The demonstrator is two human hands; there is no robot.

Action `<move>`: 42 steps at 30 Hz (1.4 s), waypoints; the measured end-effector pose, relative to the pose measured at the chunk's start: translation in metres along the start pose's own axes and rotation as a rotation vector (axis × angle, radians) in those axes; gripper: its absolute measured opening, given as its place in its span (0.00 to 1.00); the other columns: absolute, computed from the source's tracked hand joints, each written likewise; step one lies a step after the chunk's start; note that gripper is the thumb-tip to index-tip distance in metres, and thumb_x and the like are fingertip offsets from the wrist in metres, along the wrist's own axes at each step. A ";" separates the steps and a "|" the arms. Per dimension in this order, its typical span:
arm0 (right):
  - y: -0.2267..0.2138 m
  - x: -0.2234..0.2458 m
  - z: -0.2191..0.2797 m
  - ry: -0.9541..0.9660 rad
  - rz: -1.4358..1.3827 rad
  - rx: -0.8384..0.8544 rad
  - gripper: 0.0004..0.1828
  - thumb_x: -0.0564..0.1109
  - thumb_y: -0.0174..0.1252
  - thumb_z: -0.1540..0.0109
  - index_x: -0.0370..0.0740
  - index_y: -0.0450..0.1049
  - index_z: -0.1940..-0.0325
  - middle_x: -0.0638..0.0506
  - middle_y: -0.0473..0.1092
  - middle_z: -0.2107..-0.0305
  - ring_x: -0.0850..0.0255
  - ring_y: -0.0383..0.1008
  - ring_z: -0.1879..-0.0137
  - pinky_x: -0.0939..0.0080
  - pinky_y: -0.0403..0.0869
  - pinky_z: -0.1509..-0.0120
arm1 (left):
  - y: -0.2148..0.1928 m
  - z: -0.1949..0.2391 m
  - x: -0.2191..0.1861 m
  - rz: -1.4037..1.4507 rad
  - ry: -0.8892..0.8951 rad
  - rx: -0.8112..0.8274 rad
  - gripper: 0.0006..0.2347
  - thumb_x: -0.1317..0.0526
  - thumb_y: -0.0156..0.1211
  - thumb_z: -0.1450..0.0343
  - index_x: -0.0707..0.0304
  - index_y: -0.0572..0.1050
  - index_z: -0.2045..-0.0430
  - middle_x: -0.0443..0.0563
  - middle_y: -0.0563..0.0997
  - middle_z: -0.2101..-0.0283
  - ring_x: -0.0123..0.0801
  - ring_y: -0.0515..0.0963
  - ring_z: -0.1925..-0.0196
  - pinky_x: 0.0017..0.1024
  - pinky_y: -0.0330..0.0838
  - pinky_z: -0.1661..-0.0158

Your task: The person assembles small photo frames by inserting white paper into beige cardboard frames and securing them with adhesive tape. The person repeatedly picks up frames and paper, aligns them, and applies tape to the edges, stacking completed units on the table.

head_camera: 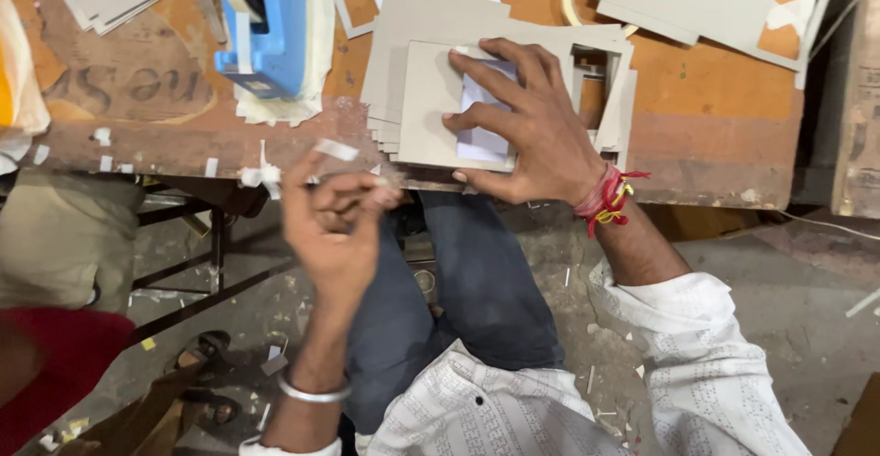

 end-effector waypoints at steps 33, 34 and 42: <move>-0.026 0.025 0.014 0.091 -0.496 -0.057 0.26 0.51 0.75 0.51 0.43 0.82 0.51 0.47 0.69 0.32 0.45 0.60 0.22 0.42 0.62 0.20 | 0.018 0.015 -0.036 -0.117 0.579 -0.260 0.34 0.54 0.74 0.35 0.58 0.62 0.36 0.52 0.75 0.40 0.20 0.76 0.72 0.13 0.69 0.74; -0.026 0.030 0.017 0.101 -0.583 -0.038 0.25 0.50 0.75 0.50 0.42 0.81 0.51 0.46 0.69 0.32 0.45 0.60 0.22 0.42 0.62 0.19 | 0.017 0.018 -0.040 -0.044 0.558 -0.243 0.36 0.52 0.75 0.35 0.57 0.60 0.35 0.52 0.75 0.41 0.20 0.76 0.72 0.13 0.69 0.73; -0.041 0.046 0.034 0.140 -0.457 -0.252 0.24 0.52 0.75 0.49 0.44 0.79 0.52 0.46 0.68 0.34 0.43 0.60 0.22 0.39 0.61 0.19 | 0.026 0.018 -0.046 0.084 0.263 -0.129 0.33 0.64 0.76 0.27 0.61 0.55 0.33 0.51 0.80 0.58 0.21 0.75 0.68 0.13 0.65 0.66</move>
Point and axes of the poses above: each hand's wrist, its own z-axis away from the middle knuckle, its own y-axis out of the palm, x = y × z, the point moved 9 cm from there along -z, towards the middle knuckle
